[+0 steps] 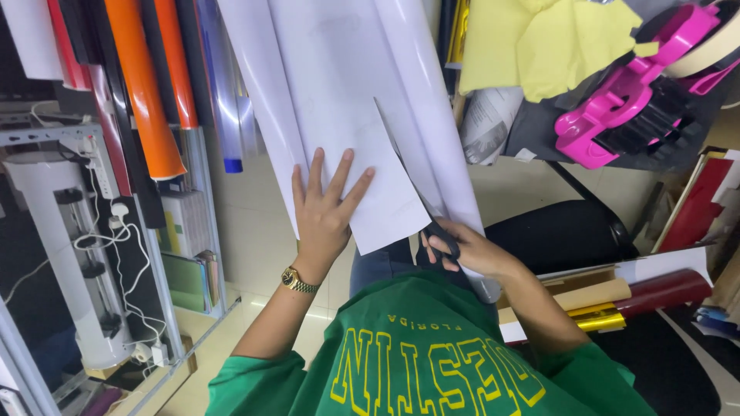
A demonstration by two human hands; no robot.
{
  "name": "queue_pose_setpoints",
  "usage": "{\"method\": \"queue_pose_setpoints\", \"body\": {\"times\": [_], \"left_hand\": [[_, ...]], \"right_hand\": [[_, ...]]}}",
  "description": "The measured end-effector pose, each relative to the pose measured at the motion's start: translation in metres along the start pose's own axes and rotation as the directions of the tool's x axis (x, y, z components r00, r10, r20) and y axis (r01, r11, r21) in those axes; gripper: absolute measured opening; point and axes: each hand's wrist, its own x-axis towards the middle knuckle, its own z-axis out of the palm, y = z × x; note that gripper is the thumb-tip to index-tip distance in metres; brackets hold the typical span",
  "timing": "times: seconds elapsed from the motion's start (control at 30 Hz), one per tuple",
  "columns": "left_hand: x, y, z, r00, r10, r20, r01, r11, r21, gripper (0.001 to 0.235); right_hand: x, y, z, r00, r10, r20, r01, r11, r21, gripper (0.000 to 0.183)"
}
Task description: Selecting a roll of vinyl, unrolling it on a surface, cutting a piece with scissors, and rolling the material back up.
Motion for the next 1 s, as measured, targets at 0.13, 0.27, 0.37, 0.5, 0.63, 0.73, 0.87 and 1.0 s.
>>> {"method": "queue_pose_setpoints", "body": {"times": [0.13,0.27,0.37,0.5,0.63,0.73,0.87,1.0], "left_hand": [[-0.017,0.006,-0.001,0.999,-0.045,-0.011,0.044,0.999,-0.024,0.038],[-0.030,0.000,0.004,0.998,-0.054,-0.009,0.054,0.998,-0.037,0.038],[-0.032,-0.004,0.007,0.999,-0.047,-0.019,0.046,0.998,-0.038,0.039],[-0.032,-0.010,0.009,0.999,-0.052,0.002,0.052,0.997,-0.052,0.041],[-0.034,-0.013,0.012,0.998,-0.061,0.008,0.062,0.997,-0.049,0.041],[-0.034,-0.013,0.013,0.997,-0.073,0.027,0.075,0.996,-0.058,0.041],[-0.036,-0.013,0.015,0.997,-0.072,0.022,0.073,0.996,-0.047,0.041],[-0.037,-0.012,0.016,0.996,-0.085,0.027,0.086,0.995,-0.043,0.040]], "right_hand": [[-0.003,-0.004,0.007,1.000,0.018,0.007,-0.018,0.998,-0.054,0.025],[-0.002,0.001,0.003,0.998,0.025,0.051,-0.021,0.998,-0.063,0.025],[-0.002,-0.012,0.010,0.999,0.041,-0.005,-0.041,0.998,-0.048,0.025],[0.003,-0.019,0.014,0.997,0.075,-0.015,-0.076,0.994,-0.076,0.029],[0.011,0.007,0.007,0.997,0.066,-0.034,-0.068,0.995,-0.075,0.031],[0.014,0.010,0.006,0.997,0.047,-0.056,-0.052,0.995,-0.083,0.026],[0.016,0.019,0.006,0.999,0.041,-0.017,-0.042,0.996,-0.081,0.026],[0.016,0.028,0.002,1.000,0.013,-0.025,-0.015,0.998,-0.067,0.024]]}}
